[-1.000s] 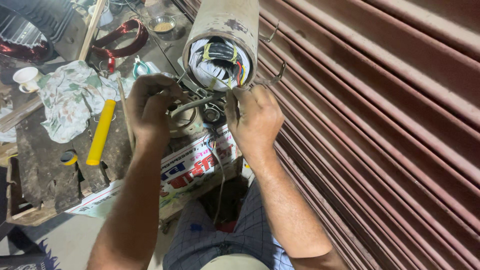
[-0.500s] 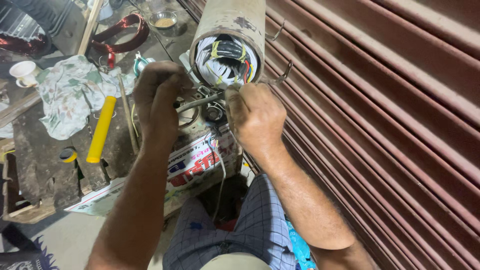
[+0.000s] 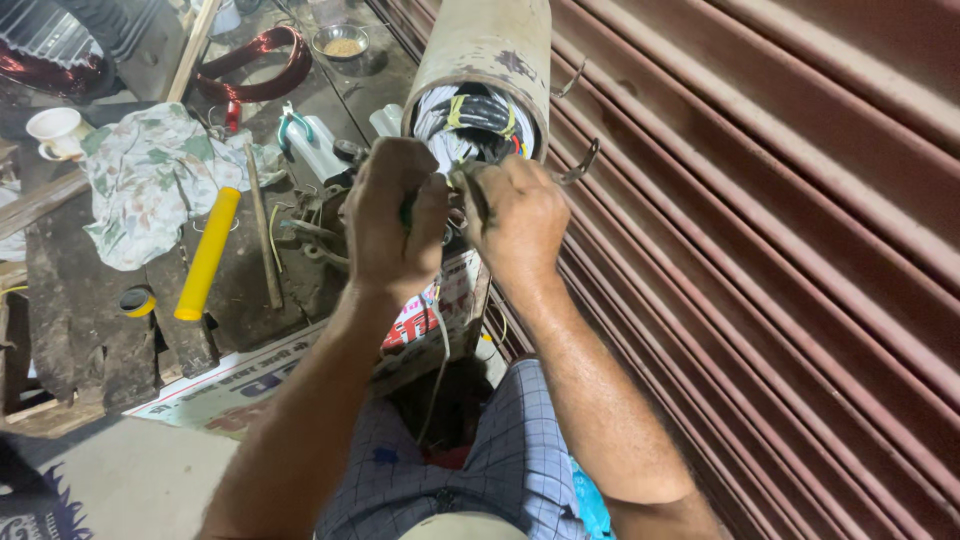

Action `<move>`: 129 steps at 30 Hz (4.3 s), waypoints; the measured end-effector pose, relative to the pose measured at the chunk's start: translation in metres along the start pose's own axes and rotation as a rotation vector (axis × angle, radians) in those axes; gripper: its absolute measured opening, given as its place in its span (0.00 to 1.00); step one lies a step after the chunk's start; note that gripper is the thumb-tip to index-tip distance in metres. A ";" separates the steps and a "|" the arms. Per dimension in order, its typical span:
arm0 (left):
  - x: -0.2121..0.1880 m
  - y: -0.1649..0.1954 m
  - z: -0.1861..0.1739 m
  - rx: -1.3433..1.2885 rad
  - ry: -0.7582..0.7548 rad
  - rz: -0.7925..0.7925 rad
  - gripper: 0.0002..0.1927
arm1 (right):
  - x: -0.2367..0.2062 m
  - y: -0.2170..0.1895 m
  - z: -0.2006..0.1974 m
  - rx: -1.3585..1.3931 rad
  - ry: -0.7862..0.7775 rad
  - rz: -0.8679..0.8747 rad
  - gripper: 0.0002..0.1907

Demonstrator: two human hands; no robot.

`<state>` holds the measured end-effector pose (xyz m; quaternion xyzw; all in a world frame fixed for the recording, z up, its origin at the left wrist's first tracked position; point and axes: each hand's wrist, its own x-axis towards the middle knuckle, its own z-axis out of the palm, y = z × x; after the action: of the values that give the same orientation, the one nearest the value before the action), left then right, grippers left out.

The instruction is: The person works on a cylindrical electrical motor stator, using a screwdriver to adjust internal wires and tying yellow string around wire bundles. They also use pliers to cut the string and manipulate the wiring inside the stator.

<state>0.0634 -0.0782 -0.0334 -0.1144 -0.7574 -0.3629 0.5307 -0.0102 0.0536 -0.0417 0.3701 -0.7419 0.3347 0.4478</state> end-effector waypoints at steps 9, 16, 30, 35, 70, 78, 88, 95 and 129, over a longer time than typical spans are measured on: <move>-0.004 0.006 0.020 -0.104 0.190 -0.144 0.05 | -0.002 -0.004 0.004 0.067 -0.029 0.111 0.08; -0.013 -0.003 0.009 -0.002 0.031 -0.050 0.05 | 0.005 -0.014 0.016 0.032 0.014 0.220 0.09; -0.048 0.072 -0.054 -0.099 -0.188 0.111 0.16 | -0.005 -0.020 0.020 0.295 -0.030 0.279 0.16; -0.035 0.009 -0.085 0.378 -0.047 0.144 0.14 | -0.013 -0.032 0.007 0.337 -0.036 0.433 0.20; 0.027 -0.051 -0.058 -0.327 -0.403 0.026 0.07 | -0.018 -0.053 -0.028 1.298 -0.137 0.983 0.09; 0.023 -0.052 -0.050 -0.184 -0.372 0.211 0.19 | -0.038 -0.077 -0.042 1.001 -0.234 0.647 0.08; 0.038 -0.042 -0.050 0.013 -0.319 0.278 0.15 | -0.006 -0.066 -0.047 0.899 -0.481 0.240 0.10; 0.041 -0.038 -0.047 0.040 -0.358 0.306 0.16 | 0.004 -0.056 -0.052 0.811 -0.551 0.233 0.09; 0.029 -0.070 -0.019 0.239 0.009 0.449 0.12 | 0.066 -0.019 -0.021 0.077 -0.173 -0.208 0.08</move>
<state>0.0262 -0.1472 -0.0347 -0.2146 -0.7482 -0.1445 0.6109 -0.0065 0.0454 0.0296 0.4896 -0.7220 0.2816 0.3998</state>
